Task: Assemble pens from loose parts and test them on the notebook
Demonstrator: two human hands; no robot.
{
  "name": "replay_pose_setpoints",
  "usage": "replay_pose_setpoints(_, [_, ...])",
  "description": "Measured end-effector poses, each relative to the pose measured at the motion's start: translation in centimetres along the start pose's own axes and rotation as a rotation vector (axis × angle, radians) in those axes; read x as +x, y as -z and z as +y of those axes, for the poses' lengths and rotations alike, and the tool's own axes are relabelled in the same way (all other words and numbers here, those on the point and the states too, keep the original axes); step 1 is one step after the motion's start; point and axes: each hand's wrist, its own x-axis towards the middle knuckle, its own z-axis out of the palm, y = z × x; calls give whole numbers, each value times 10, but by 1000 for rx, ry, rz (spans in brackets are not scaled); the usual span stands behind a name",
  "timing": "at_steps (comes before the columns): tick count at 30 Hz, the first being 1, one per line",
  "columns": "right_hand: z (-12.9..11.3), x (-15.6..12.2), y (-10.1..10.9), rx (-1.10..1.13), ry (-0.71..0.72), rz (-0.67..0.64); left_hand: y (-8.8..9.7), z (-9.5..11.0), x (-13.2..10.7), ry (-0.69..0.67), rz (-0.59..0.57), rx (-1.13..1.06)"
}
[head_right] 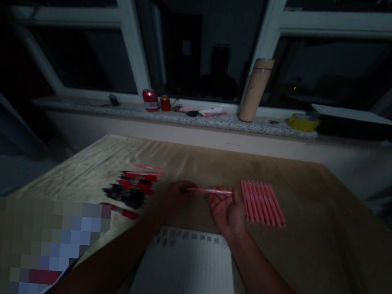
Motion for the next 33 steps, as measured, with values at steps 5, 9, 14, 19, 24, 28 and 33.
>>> replay_pose_setpoints(5, [0,-3,-6,41,8,17,0,0,-1,-1,15,4])
replay_pose_setpoints(9, [0,-3,-6,37,4,12,0,1,-1,-3,7,-4])
replay_pose_setpoints(14, [0,-3,-4,35,0,13,0,1,-1,17,14,-23])
replay_pose_setpoints(19, [1,-3,-5,48,22,25,0,1,-1,5,3,-37])
replay_pose_setpoints(24, [2,-2,-4,66,22,36,0,3,-1,10,6,-7])
replay_pose_setpoints(28, [2,-1,-3,54,33,31,-1,4,-2,10,9,-21])
replay_pose_setpoints(33, [1,-2,-3,56,29,22,-1,5,-2,21,11,-33])
